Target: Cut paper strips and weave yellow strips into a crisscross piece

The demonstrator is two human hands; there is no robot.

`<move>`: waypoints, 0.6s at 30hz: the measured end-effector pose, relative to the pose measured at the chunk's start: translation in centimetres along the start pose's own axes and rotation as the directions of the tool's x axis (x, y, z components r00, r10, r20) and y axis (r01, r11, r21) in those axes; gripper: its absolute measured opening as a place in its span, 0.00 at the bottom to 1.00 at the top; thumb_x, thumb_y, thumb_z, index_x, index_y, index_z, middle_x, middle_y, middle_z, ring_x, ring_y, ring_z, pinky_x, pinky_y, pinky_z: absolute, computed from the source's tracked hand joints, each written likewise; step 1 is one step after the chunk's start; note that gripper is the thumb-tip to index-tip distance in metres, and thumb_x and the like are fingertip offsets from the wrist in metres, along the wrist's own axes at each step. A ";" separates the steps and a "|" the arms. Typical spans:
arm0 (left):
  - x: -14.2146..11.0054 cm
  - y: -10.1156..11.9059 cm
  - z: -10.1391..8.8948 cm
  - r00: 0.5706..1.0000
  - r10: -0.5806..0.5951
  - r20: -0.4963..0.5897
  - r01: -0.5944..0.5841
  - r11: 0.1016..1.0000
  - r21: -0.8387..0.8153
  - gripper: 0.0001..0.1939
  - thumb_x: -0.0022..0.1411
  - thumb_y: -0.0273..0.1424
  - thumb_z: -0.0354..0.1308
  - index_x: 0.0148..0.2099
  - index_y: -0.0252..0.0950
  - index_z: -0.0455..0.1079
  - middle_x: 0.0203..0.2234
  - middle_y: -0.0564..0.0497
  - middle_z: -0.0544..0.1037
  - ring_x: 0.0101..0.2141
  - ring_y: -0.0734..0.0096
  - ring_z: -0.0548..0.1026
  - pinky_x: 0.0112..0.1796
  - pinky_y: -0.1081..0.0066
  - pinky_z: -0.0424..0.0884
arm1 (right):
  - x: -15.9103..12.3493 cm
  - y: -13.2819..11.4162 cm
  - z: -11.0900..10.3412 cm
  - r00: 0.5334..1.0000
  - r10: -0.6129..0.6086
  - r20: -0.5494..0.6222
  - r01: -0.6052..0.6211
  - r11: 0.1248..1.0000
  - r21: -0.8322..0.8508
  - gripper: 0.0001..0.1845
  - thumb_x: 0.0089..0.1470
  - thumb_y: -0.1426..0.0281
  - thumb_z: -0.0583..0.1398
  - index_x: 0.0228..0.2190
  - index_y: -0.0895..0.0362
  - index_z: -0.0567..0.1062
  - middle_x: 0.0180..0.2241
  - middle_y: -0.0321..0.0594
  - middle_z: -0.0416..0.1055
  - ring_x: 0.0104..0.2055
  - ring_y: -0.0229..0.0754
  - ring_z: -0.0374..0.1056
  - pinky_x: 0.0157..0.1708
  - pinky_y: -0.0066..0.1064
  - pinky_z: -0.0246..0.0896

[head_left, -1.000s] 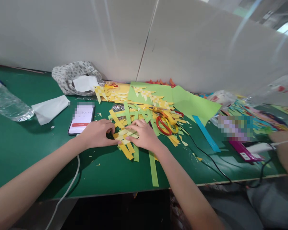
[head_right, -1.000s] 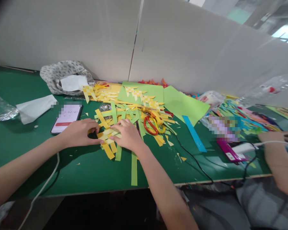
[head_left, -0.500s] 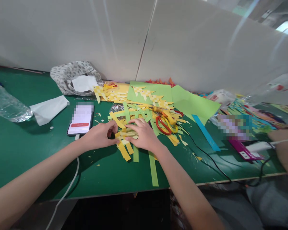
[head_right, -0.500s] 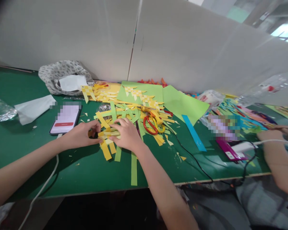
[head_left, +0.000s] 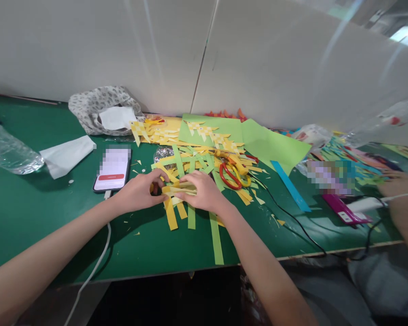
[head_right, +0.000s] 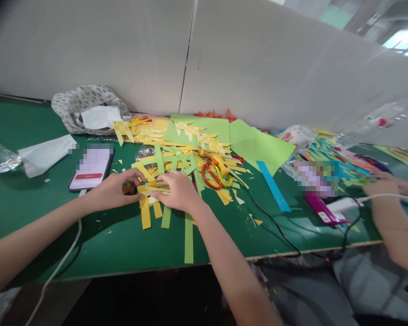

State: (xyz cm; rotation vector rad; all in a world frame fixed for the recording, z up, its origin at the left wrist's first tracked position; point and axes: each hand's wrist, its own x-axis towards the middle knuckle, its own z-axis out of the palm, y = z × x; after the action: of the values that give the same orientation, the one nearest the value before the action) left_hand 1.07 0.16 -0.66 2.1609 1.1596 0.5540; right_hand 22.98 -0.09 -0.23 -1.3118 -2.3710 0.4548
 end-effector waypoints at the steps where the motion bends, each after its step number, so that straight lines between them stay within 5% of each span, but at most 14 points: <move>1: 0.0 0.0 0.0 1.000 0.006 0.000 -0.006 1.000 0.008 0.18 0.53 0.38 0.59 0.45 0.40 0.61 0.28 0.54 0.74 0.24 0.71 0.72 0.24 0.73 0.65 | 0.0 0.1 0.1 1.000 0.005 -0.006 -0.005 1.000 0.013 0.16 0.50 0.58 0.62 0.37 0.55 0.74 0.34 0.42 0.71 0.37 0.44 0.65 0.38 0.37 0.57; 9: -0.1 0.6 -0.1 0.999 0.009 0.043 -0.019 0.974 0.227 0.21 0.48 0.51 0.60 0.32 0.38 0.65 0.21 0.55 0.71 0.21 0.71 0.68 0.19 0.74 0.55 | 0.3 0.4 0.4 0.999 0.033 -0.040 -0.027 0.990 0.140 0.07 0.50 0.64 0.63 0.28 0.55 0.76 0.29 0.38 0.71 0.32 0.40 0.64 0.36 0.34 0.58; 18: -0.1 0.5 0.1 0.996 0.089 0.005 -0.088 0.968 0.237 0.17 0.53 0.41 0.59 0.22 0.37 0.60 0.20 0.54 0.68 0.22 0.73 0.66 0.21 0.73 0.57 | 0.2 -0.2 -0.1 0.998 0.025 -0.061 -0.009 0.967 0.253 0.07 0.50 0.65 0.63 0.27 0.55 0.75 0.28 0.37 0.70 0.31 0.39 0.66 0.34 0.33 0.60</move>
State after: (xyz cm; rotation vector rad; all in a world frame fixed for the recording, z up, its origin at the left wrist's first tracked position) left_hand 1.40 -0.18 -0.43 2.4248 1.1879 0.4798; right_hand 22.76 0.00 0.04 -1.2111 -2.1671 0.6847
